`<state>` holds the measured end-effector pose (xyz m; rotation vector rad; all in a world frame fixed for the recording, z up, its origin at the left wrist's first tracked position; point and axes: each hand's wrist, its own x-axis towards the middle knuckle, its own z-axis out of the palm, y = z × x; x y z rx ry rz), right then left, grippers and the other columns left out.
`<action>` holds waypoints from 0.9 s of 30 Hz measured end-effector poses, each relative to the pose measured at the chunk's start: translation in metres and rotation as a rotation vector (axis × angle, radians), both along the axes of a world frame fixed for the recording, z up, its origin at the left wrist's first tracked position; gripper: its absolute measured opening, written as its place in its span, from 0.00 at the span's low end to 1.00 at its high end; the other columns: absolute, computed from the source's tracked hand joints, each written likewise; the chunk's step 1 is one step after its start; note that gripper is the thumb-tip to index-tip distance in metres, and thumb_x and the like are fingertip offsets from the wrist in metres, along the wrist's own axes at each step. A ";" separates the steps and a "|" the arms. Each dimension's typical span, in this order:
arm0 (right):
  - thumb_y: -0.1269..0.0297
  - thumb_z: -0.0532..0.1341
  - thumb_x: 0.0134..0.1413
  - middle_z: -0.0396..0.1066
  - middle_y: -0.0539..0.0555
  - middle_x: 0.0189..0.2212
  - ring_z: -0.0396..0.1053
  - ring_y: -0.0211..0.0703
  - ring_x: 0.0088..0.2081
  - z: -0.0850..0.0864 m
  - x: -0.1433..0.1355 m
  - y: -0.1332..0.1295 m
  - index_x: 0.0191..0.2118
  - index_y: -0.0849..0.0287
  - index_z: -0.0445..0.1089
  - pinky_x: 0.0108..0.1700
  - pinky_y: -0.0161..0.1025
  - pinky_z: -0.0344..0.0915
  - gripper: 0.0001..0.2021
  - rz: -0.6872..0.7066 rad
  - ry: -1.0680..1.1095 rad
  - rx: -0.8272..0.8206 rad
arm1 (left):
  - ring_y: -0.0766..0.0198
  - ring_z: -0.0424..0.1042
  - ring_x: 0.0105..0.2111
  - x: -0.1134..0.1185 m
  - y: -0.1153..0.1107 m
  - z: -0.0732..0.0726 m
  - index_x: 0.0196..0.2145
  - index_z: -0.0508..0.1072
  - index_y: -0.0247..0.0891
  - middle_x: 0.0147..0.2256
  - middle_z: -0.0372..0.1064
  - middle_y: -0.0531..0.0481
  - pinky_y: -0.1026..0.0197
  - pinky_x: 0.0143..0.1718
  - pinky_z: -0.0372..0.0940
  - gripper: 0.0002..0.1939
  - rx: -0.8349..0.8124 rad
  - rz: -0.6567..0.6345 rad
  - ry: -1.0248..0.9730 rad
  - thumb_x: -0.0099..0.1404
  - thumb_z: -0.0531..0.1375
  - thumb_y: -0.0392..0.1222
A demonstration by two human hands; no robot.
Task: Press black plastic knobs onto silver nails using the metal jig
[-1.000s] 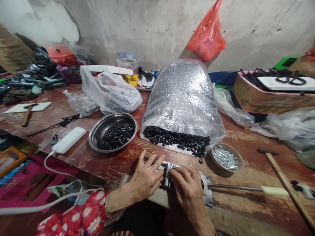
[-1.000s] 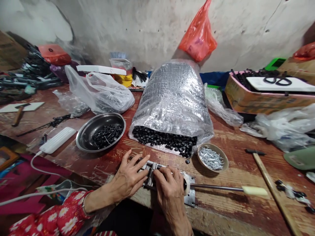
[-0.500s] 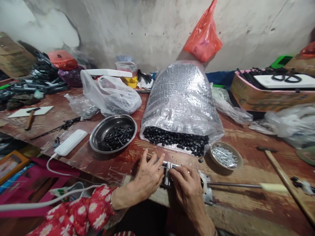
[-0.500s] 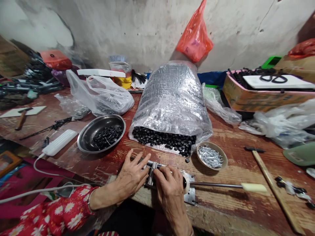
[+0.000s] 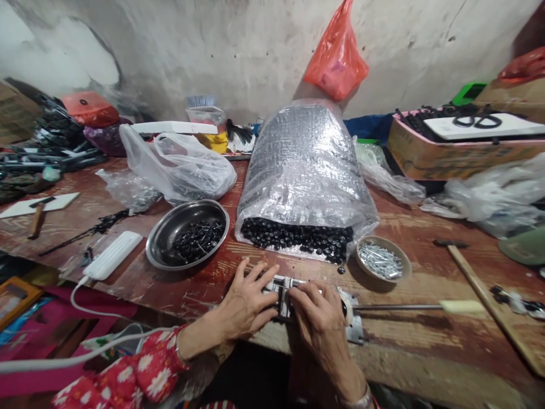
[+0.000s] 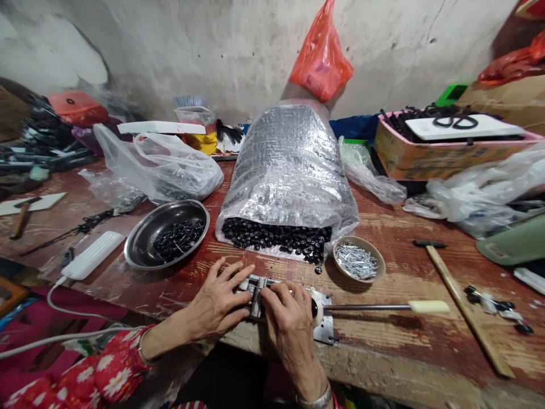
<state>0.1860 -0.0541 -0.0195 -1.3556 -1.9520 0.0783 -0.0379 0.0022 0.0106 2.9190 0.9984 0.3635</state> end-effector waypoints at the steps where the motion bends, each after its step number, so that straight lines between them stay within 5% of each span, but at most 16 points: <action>1: 0.72 0.59 0.67 0.75 0.53 0.44 0.64 0.51 0.49 0.000 0.000 0.000 0.51 0.53 0.72 0.52 0.50 0.59 0.12 -0.003 -0.002 0.002 | 0.42 0.60 0.64 0.001 0.001 0.001 0.44 0.77 0.45 0.69 0.58 0.45 0.27 0.67 0.42 0.13 0.010 -0.002 0.018 0.71 0.62 0.55; 12: 0.72 0.59 0.67 0.75 0.54 0.43 0.64 0.50 0.49 -0.001 -0.001 -0.001 0.51 0.53 0.73 0.53 0.50 0.59 0.11 -0.019 -0.023 0.024 | 0.41 0.62 0.62 -0.003 0.006 -0.003 0.53 0.75 0.47 0.69 0.58 0.44 0.27 0.67 0.40 0.19 0.081 -0.080 0.095 0.70 0.61 0.59; 27: 0.71 0.58 0.68 0.75 0.54 0.43 0.64 0.50 0.49 -0.002 0.000 -0.001 0.51 0.53 0.73 0.52 0.50 0.59 0.11 -0.014 -0.011 0.012 | 0.42 0.62 0.61 -0.002 0.021 -0.006 0.49 0.78 0.48 0.68 0.60 0.42 0.28 0.67 0.40 0.24 0.129 -0.153 0.087 0.69 0.59 0.67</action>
